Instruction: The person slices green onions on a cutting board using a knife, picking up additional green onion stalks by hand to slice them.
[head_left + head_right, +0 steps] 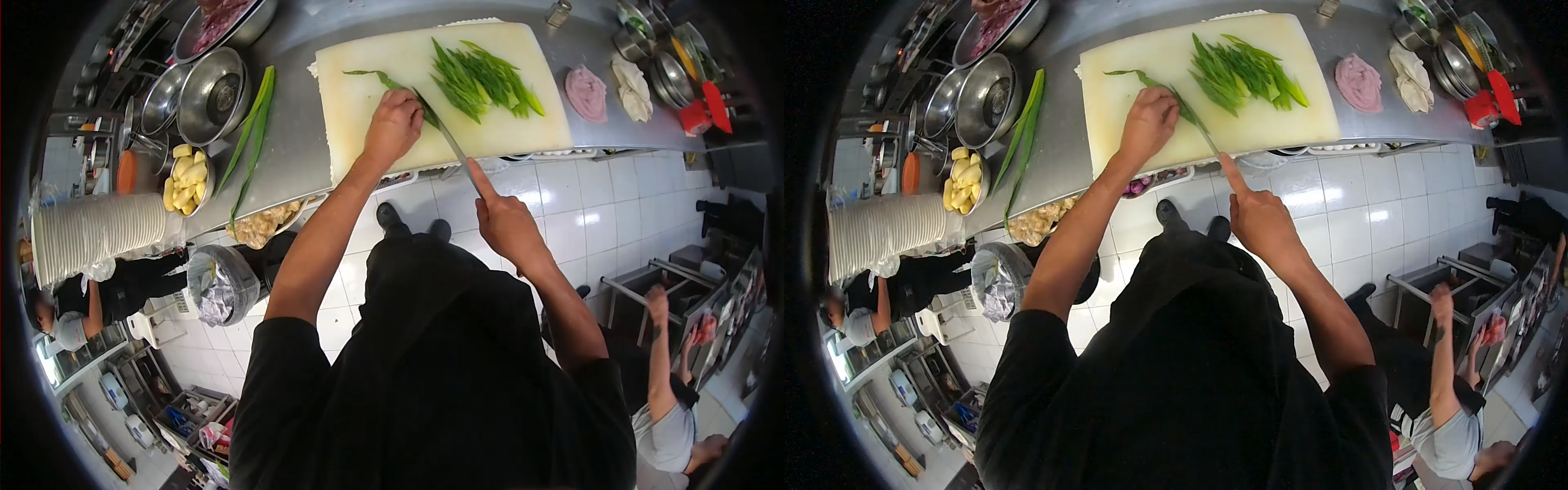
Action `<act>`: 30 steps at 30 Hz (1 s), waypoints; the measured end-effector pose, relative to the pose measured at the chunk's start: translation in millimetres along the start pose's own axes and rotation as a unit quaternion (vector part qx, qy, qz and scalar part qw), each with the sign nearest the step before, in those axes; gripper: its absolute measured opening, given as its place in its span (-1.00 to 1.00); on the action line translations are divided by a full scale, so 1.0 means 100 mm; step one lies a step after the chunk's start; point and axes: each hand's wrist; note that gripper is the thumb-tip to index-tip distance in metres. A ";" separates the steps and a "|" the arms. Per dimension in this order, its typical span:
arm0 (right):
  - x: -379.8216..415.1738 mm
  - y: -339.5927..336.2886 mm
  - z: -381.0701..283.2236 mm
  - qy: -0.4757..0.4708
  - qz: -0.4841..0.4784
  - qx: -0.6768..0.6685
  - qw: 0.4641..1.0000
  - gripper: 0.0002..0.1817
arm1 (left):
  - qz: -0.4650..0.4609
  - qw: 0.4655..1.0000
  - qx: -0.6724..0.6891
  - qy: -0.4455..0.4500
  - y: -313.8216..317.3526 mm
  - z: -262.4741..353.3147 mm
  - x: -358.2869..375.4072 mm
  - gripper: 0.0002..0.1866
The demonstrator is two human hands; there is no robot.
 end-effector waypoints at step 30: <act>0.04 -0.17 0.12 -0.003 0.025 -0.008 1.000 -0.26 | 0.002 0.997 0.051 -0.054 0.01 0.14 0.10 -0.92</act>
Point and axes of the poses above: each hand's wrist, its own x-axis away from the middle knuckle, its own y-axis out of the palm, z = x × y, and after that the axes turned 9 degrees about -z, right-handed
